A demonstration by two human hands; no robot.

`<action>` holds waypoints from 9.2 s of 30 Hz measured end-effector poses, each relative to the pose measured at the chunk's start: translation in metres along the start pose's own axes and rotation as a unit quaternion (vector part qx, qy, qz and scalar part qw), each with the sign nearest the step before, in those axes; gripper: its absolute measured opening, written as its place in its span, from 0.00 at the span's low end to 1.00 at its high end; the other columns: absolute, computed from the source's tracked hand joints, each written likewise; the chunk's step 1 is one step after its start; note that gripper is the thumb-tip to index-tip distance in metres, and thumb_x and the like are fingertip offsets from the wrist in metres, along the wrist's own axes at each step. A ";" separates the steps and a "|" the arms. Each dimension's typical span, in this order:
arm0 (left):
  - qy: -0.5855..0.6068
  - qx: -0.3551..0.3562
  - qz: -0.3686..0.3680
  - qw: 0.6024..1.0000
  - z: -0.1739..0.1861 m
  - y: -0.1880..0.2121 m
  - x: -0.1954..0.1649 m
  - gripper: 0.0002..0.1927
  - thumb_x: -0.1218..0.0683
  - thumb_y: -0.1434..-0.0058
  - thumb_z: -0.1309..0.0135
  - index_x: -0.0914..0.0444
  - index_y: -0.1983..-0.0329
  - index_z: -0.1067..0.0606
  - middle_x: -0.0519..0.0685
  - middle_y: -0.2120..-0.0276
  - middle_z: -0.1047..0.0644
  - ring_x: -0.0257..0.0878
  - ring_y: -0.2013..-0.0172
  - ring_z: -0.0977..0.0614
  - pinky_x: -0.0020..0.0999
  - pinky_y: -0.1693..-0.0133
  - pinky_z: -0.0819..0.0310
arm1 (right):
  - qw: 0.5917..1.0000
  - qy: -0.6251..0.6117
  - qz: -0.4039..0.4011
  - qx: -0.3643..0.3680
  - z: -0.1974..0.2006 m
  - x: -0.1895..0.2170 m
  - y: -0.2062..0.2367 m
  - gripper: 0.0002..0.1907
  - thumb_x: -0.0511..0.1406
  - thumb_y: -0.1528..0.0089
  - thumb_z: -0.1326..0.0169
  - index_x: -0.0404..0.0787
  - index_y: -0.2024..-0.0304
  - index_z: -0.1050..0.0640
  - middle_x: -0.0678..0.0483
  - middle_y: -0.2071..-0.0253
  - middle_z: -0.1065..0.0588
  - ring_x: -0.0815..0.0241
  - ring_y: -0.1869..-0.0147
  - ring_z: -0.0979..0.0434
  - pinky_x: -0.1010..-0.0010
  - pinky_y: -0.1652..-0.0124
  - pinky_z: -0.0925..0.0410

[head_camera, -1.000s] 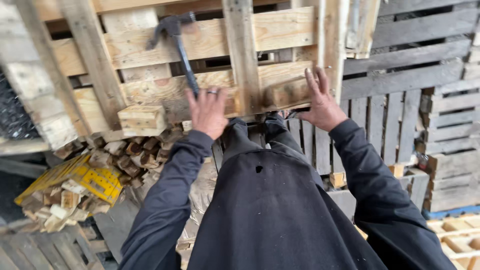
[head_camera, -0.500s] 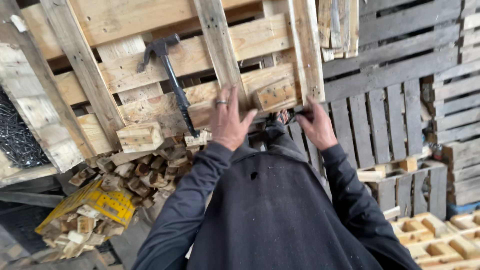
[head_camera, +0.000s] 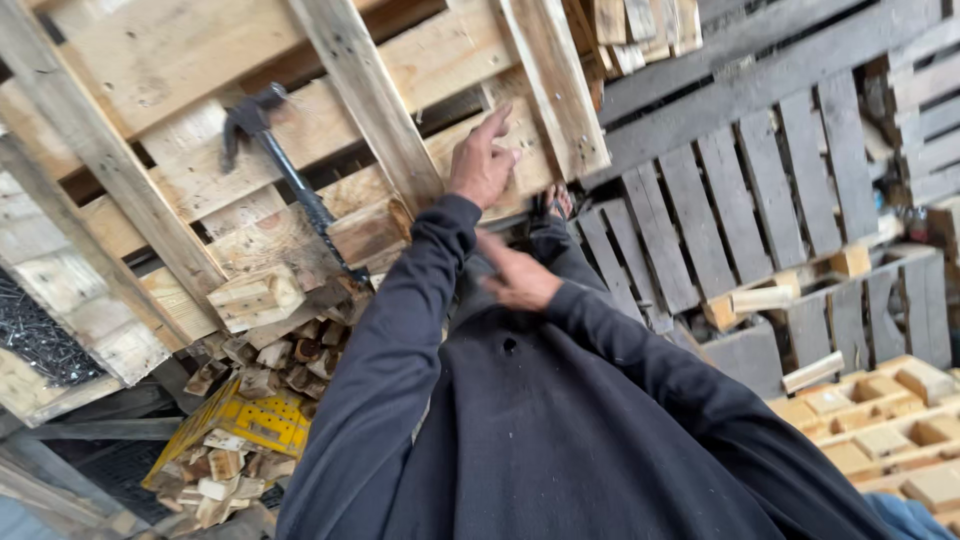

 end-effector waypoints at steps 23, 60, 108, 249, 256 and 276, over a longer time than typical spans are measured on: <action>-0.024 -0.057 0.125 0.990 -0.014 0.076 0.058 0.51 0.59 0.59 0.27 0.64 0.32 0.41 0.64 0.48 0.25 0.60 0.46 0.22 0.47 0.44 0.26 | 0.959 0.256 0.087 -0.083 0.091 -0.014 -0.017 0.44 0.23 0.53 0.41 0.40 0.33 0.34 0.40 0.34 0.33 0.38 0.40 0.25 0.56 0.48 0.29; -0.148 -0.261 0.272 0.914 0.157 -0.077 0.183 0.37 0.39 0.32 0.50 0.56 0.24 0.44 0.61 0.25 0.51 0.60 0.25 0.54 0.69 0.32 0.66 | 0.859 0.466 0.192 -0.094 0.142 0.154 -0.505 0.51 0.51 0.46 0.30 0.45 0.25 0.36 0.33 0.26 0.47 0.27 0.24 0.51 0.27 0.36 0.49; 0.181 -0.595 0.333 0.709 0.217 0.327 0.277 0.77 0.56 0.64 0.20 0.62 0.23 0.65 0.62 0.26 0.53 0.54 0.27 0.47 0.49 0.27 0.50 | 0.832 0.517 0.191 0.070 0.011 0.029 -0.101 0.50 0.54 0.58 0.31 0.54 0.32 0.28 0.44 0.32 0.35 0.36 0.24 0.44 0.36 0.28 0.59; 0.356 -0.785 0.089 0.499 0.541 0.434 0.453 0.22 0.46 0.25 0.56 0.66 0.39 0.31 0.53 0.46 0.24 0.41 0.49 0.19 0.34 0.45 0.21 | 0.845 0.200 0.236 0.436 -0.633 0.348 -0.419 0.06 0.28 0.32 0.45 0.37 0.53 0.22 0.48 0.57 0.21 0.59 0.60 0.22 0.65 0.58 0.21; 0.712 -0.672 -0.063 0.194 0.534 0.407 0.493 0.21 0.41 0.25 0.62 0.62 0.57 0.28 0.46 0.66 0.23 0.38 0.66 0.22 0.30 0.64 0.24 | 0.856 0.079 0.260 0.439 -0.628 0.353 -0.405 0.16 0.29 0.34 0.43 0.41 0.43 0.22 0.53 0.45 0.21 0.63 0.48 0.18 0.69 0.51 0.20; 0.716 -0.649 -0.062 0.248 0.524 0.417 0.497 0.13 0.52 0.27 0.61 0.57 0.50 0.25 0.41 0.73 0.28 0.34 0.73 0.28 0.31 0.71 0.30 | 0.784 0.353 0.386 0.334 -0.632 0.341 -0.430 0.06 0.38 0.30 0.44 0.43 0.59 0.20 0.57 0.59 0.22 0.61 0.60 0.20 0.67 0.58 0.25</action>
Point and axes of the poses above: each hand's wrist, its own y-axis away from the middle knuckle, its own z-axis out of the back of the hand, x = y × z, the point moved 8 cm from there along -y, towards the middle knuckle
